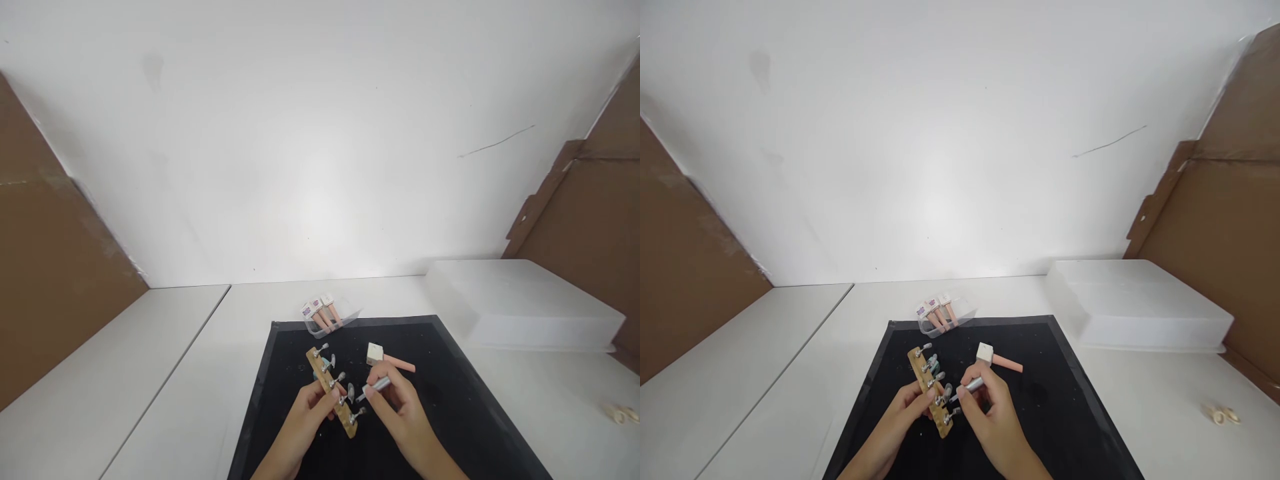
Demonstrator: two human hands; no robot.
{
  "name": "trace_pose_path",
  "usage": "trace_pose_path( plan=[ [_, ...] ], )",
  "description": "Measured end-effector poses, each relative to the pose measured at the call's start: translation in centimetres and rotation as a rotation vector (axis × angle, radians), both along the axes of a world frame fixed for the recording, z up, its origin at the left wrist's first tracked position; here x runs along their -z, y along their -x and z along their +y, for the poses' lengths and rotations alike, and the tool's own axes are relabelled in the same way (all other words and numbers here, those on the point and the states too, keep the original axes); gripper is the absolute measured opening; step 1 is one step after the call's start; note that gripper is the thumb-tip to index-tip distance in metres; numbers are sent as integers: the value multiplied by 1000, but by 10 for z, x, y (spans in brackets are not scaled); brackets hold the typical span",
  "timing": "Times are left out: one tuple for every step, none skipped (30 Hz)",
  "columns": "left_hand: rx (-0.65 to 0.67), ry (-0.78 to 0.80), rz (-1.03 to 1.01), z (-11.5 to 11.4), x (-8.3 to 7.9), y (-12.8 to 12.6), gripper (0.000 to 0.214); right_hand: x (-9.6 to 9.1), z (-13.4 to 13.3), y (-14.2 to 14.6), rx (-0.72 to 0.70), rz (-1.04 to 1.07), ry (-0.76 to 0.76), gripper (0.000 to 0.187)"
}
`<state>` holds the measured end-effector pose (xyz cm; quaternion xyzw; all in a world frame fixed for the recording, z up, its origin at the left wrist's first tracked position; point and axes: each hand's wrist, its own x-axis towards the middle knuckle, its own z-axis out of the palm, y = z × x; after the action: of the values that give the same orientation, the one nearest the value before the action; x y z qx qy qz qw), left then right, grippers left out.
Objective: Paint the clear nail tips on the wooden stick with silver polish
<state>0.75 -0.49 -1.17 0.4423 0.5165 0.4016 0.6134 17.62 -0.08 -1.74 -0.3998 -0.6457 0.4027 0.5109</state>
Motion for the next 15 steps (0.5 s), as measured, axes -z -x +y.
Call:
trace_pose_path(
  plan=[
    [-1, 5, -13, 0, 0, 0, 41, 0, 0, 0, -9, -8, 2, 10],
    [0, 11, -27, -1, 0, 0, 41, -1, 0, 1, -13, -16, 2, 10],
    [3, 17, -43, -1, 0, 0, 41, -1, 0, 1, -12, -21, 2, 10],
    [14, 23, -61, -1, 0, 1, 41, -1, 0, 1, -11, -24, 1, 10],
    [26, 31, -79, -2, -1, 1, 41, -1, 0, 1, -8, -25, 2, 10],
    [33, 37, -98, -2, -1, 1, 41, -1, 0, 2, -3, -26, 3, 10],
    [40, 47, -115, -3, -1, 1, 41, -1, 0, 2, 2, -26, 5, 11],
    [24, 51, -129, -4, -2, 1, 40, 0, 1, 2, 7, -27, 7, 12],
    [-4, 54, -142, -5, -2, 0, 40, 0, 1, 2, 15, -27, 8, 13],
    [-4, 59, -148, -6, -3, 0, 39, 1, 2, 2, 25, -24, 8, 13],
    [-11, 60, -153, -7, -3, 0, 38, 2, 2, 2, 38, -19, 9, 13],
    [-15, 60, -156, -8, -4, 0, 38, 3, 3, 3, 54, -11, 9, 12],
    [-18, 62, -155, -8, -4, 0, 38, 4, 3, 3, 73, -1, 10, 11],
    [-23, 62, -155, -9, -4, 0, 37, 4, 4, 3, 92, 10, 11, 10],
    [-26, 64, -154, -9, -4, 0, 37, 4, 4, 3, 110, 23, 10, 10]
  ],
)
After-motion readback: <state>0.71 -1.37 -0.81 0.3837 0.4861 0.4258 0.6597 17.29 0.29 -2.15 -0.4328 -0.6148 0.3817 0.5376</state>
